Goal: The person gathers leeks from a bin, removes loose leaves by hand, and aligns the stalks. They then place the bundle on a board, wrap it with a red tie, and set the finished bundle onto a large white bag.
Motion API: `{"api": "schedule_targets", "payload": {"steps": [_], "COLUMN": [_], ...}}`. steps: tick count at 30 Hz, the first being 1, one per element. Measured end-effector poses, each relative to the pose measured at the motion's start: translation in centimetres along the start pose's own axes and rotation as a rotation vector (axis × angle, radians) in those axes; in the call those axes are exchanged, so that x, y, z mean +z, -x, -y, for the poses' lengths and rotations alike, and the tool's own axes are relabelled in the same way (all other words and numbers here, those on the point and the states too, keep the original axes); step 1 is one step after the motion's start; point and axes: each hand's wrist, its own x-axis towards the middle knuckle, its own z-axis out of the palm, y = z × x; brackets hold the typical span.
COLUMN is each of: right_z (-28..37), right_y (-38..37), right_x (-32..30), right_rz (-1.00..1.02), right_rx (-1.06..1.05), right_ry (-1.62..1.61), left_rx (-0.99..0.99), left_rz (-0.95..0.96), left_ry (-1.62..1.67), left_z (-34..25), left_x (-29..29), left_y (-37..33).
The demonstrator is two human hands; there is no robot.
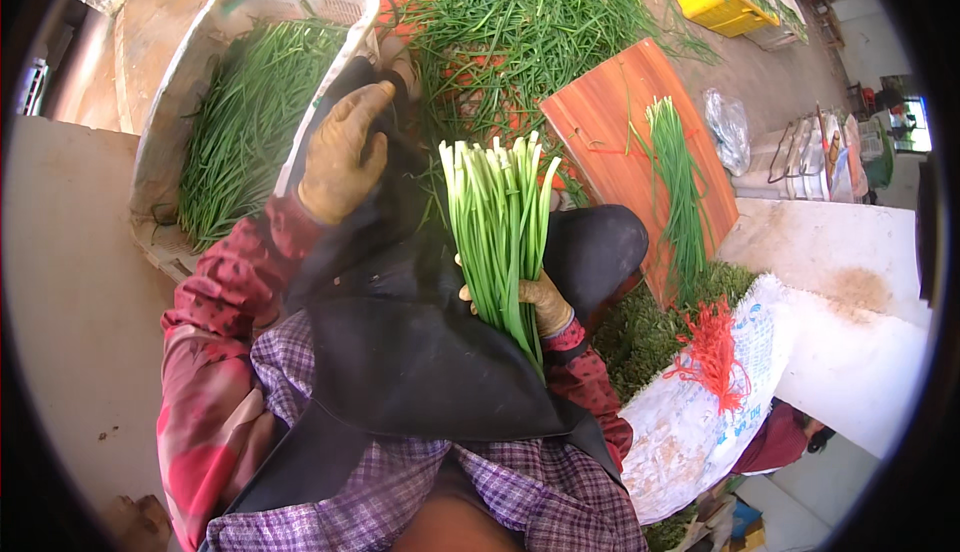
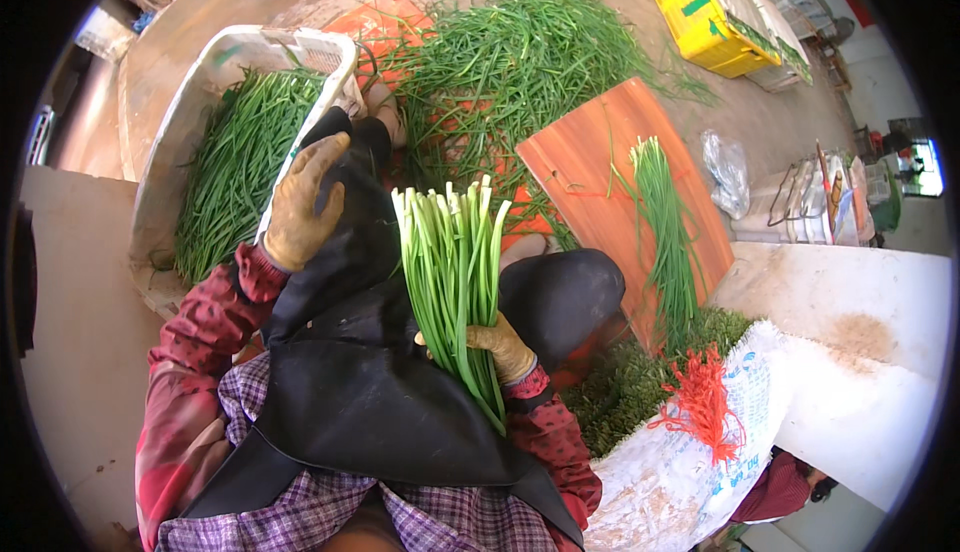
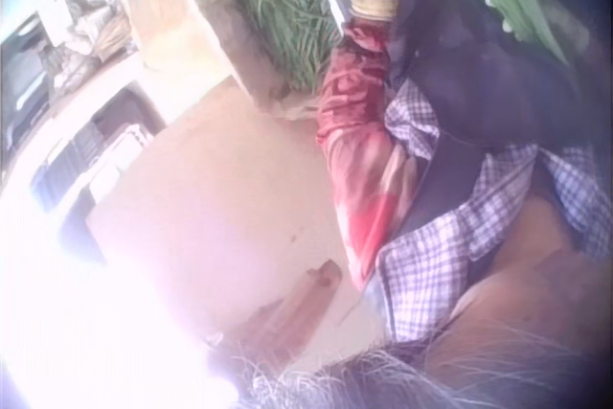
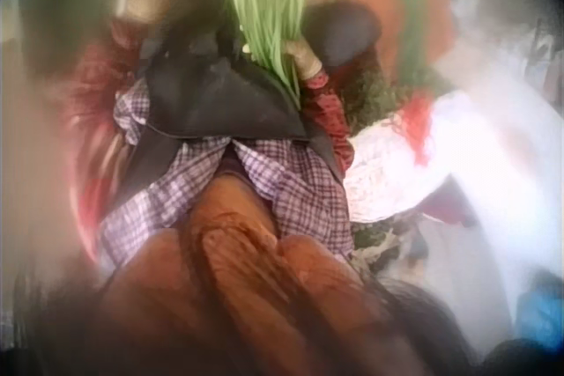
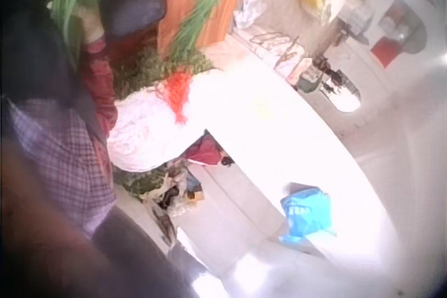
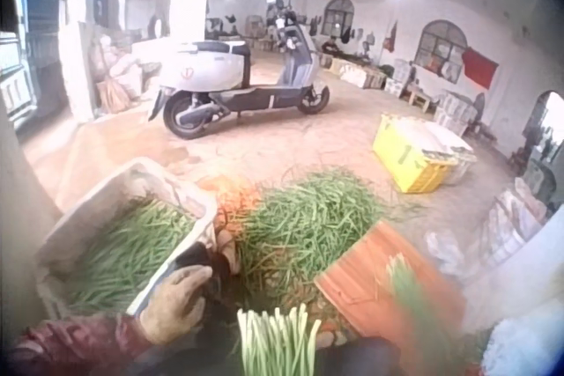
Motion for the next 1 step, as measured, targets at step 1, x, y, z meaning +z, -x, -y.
{"api": "schedule_targets", "payload": {"steps": [1], "right_z": [-0.37], "right_y": [-0.22], "right_x": [-0.42], "right_rz": [0.012], "right_rx": [0.012], "right_ry": [-0.004], "left_rx": [-0.009], "left_rz": [0.001], "left_ry": [-0.001], "left_z": [0.07], "left_x": [0.10], "left_y": [0.15]}}
